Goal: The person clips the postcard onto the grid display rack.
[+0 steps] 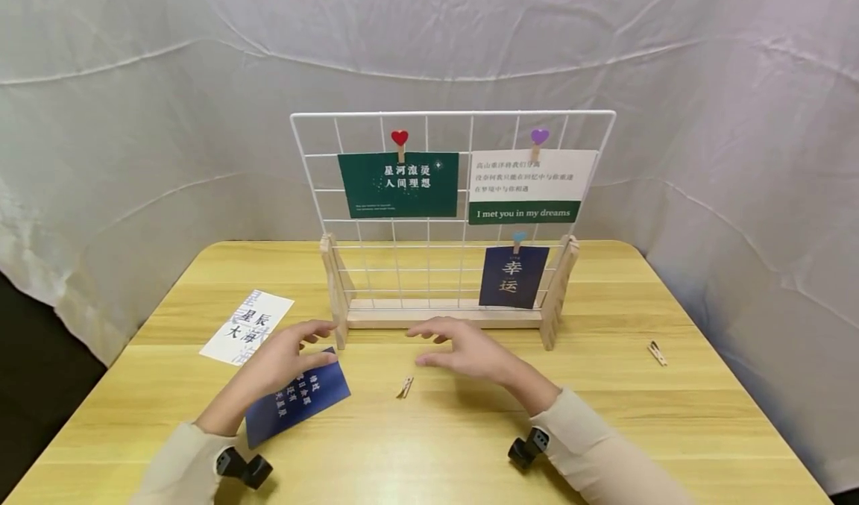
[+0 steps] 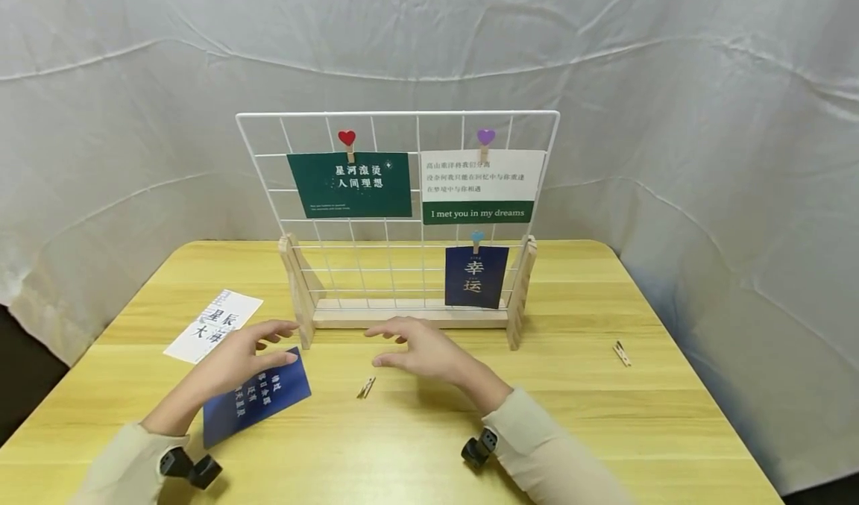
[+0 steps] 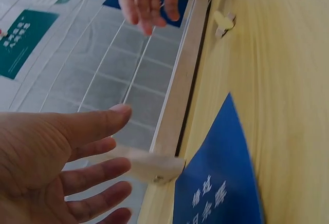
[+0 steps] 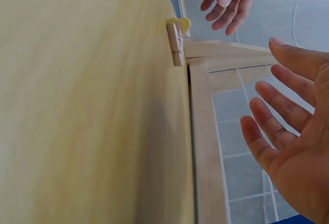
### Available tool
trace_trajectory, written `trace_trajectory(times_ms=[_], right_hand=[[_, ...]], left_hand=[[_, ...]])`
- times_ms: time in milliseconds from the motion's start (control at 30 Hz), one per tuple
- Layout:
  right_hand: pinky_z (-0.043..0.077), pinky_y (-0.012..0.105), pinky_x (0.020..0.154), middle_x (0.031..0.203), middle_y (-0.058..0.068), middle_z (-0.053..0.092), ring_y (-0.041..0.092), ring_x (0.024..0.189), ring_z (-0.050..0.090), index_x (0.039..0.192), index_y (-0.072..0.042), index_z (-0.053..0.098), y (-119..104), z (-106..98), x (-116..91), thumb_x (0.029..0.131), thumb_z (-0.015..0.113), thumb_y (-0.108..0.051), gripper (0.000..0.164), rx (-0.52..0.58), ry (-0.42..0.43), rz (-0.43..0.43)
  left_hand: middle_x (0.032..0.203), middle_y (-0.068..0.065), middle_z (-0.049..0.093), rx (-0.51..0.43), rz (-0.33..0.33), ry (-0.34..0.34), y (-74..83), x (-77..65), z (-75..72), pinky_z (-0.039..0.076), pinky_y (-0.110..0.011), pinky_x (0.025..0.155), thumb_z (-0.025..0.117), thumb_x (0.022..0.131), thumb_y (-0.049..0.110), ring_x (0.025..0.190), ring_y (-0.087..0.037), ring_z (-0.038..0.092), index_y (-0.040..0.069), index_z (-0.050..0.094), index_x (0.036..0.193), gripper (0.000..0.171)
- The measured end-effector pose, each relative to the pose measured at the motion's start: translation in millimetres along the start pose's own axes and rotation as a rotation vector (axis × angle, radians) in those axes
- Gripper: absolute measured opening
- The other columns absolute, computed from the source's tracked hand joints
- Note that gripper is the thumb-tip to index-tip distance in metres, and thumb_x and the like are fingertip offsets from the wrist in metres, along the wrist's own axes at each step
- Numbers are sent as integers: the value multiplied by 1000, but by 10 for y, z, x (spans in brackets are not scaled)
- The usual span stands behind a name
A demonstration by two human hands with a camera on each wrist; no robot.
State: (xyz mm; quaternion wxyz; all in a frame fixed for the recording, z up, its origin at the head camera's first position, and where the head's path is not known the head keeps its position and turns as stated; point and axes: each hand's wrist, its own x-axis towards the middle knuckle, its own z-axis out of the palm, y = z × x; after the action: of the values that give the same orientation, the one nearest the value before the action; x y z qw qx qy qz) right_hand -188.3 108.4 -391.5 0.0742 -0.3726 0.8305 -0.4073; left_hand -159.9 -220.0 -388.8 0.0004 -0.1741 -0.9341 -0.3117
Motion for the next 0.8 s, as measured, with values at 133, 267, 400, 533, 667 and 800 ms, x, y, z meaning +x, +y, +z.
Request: trace_trajectory(times_ms=[133, 267, 400, 533, 667, 800], right_hand=[[47, 40, 97, 127, -3, 62, 28, 114, 57, 131, -12, 62, 19, 66, 20, 91, 72, -21, 42, 2, -30, 26], [46, 40, 98, 125, -1, 63, 24, 115, 57, 130, -13, 63, 33, 117, 42, 91, 72, -24, 42, -1, -57, 48], [46, 38, 99, 125, -5, 63, 19, 116, 56, 130, -15, 63, 66, 148, 63, 90, 73, -28, 43, -4, -90, 51], [46, 38, 99, 125, -8, 61, 17, 116, 56, 129, -14, 64, 97, 170, 73, 88, 74, -31, 46, -5, -138, 36], [45, 37, 100, 126, -10, 61, 15, 117, 55, 128, -16, 64, 92, 193, 81, 87, 76, -32, 46, -7, -181, 42], [44, 32, 98, 125, -11, 60, 12, 114, 55, 128, -19, 65, 83, 222, 97, 85, 77, -32, 46, -26, -213, 45]], left_hand=[[124, -13, 64, -8, 21, -51, -89, -11, -36, 47, -55, 91, 74, 89, 30, 113, -37, 57, 6, 57, 135, 55], [126, -15, 62, -5, 12, -94, -169, -26, -59, 46, -57, 91, 75, 88, 30, 114, -40, 55, 5, 56, 135, 57], [127, -18, 61, -13, 12, -138, -219, -18, -53, 46, -57, 92, 77, 86, 30, 114, -42, 54, 3, 55, 135, 60], [126, -18, 60, -11, 11, -172, -272, -13, -41, 47, -56, 91, 79, 84, 31, 112, -40, 56, 3, 55, 135, 63], [122, -17, 61, 2, 18, -193, -322, -9, -50, 49, -53, 88, 80, 82, 32, 108, -36, 58, 2, 56, 134, 65], [117, -13, 62, 44, 33, -196, -347, -13, -54, 49, -49, 85, 82, 79, 35, 103, -30, 58, 1, 57, 131, 67]])
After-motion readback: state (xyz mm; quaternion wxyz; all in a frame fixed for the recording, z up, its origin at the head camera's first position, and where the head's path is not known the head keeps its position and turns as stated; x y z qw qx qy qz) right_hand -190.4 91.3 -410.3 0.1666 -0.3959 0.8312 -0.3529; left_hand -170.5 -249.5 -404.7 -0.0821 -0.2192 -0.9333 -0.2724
